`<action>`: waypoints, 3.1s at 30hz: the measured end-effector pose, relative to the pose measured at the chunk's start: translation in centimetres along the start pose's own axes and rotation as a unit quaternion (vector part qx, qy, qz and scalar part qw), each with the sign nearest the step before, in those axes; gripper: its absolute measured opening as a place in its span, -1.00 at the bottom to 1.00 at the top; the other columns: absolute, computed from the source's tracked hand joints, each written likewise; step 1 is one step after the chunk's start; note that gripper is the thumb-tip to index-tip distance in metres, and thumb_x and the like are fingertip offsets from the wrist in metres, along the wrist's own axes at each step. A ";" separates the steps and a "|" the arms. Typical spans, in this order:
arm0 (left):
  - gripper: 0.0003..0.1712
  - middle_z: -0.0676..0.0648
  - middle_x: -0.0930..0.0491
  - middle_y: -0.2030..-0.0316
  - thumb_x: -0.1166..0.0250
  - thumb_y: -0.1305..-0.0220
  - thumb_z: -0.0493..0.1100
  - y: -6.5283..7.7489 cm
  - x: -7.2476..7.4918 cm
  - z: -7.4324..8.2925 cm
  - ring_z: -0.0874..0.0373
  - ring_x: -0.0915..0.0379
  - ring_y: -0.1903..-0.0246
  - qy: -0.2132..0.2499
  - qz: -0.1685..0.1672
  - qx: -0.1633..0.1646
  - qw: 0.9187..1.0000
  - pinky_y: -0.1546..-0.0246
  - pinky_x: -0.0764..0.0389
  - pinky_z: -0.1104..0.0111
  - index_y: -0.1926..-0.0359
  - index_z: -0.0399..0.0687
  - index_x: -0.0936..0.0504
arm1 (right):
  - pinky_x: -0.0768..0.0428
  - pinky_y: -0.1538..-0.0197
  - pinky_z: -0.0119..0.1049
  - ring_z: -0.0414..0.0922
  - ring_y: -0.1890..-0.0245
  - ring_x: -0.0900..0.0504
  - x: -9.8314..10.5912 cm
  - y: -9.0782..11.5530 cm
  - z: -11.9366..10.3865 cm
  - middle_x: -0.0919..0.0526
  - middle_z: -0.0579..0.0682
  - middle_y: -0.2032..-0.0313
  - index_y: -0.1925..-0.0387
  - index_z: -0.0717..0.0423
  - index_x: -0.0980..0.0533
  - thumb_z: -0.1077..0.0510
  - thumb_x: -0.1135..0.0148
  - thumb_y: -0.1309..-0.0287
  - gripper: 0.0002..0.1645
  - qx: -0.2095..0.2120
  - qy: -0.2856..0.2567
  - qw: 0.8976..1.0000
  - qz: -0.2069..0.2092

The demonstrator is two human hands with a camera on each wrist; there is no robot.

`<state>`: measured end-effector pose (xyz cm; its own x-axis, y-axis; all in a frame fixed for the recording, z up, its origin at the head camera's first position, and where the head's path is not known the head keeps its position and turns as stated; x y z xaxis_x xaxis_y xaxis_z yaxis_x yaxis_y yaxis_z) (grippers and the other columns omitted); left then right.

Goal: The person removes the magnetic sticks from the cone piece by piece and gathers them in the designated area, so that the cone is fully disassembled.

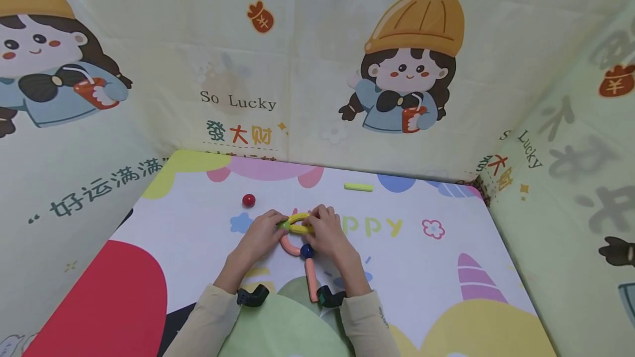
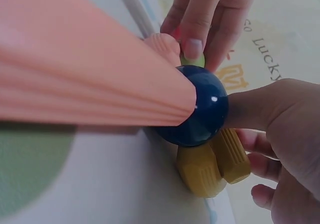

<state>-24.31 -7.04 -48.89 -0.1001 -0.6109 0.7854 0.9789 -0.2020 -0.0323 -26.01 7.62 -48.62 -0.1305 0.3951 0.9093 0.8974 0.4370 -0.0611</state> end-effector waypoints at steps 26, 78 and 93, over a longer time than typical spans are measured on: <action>-0.59 -0.17 -0.65 -0.10 -0.35 -0.31 -0.19 0.0 -0.3 -0.3 -0.03 -0.57 -0.12 0.014 0.000 0.020 1.000 -0.17 -0.60 0.13 -0.15 -0.21 -0.64 | -0.56 -0.03 -0.16 -0.13 0.13 -0.44 -0.1 0.3 -0.4 -0.64 -0.02 0.13 0.03 0.09 -0.68 0.07 -0.40 -0.20 -0.68 0.023 -0.032 0.999 -0.030; -0.62 -0.16 -0.69 0.02 -0.40 -0.24 -0.15 -0.2 -0.4 -0.6 0.08 -0.55 0.14 0.031 0.040 0.027 0.998 0.05 -0.67 0.20 -0.05 -0.20 -0.68 | -0.62 -0.13 -0.14 -0.12 0.12 -0.55 1.2 0.4 0.8 -0.66 -0.01 0.11 0.02 0.11 -0.66 0.13 -0.37 -0.20 -0.69 -0.007 -0.048 0.999 -0.011; -0.62 -0.14 -0.70 0.06 -0.41 -0.22 -0.18 0.0 -0.4 -0.6 0.12 -0.48 0.24 0.036 0.046 0.034 0.998 0.12 -0.68 0.27 -0.05 -0.19 -0.69 | -0.62 -0.11 -0.17 -0.12 0.07 -0.52 3.0 0.1 1.8 -0.70 -0.07 0.13 0.01 0.03 -0.67 0.10 -0.40 -0.21 -0.70 -0.010 -0.013 1.000 0.010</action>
<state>-24.41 -7.30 -49.55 -0.0203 -0.6779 0.7349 0.9940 -0.0927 -0.0580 -27.11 10.28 -46.62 -0.1220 0.4246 0.8971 0.9083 0.4121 -0.0715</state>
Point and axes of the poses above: each hand's wrist, its own y-axis away from the middle knuckle, its own x-axis out of the back of the hand, z = x × y, the point moved 8 cm from there along -y, towards the middle knuckle
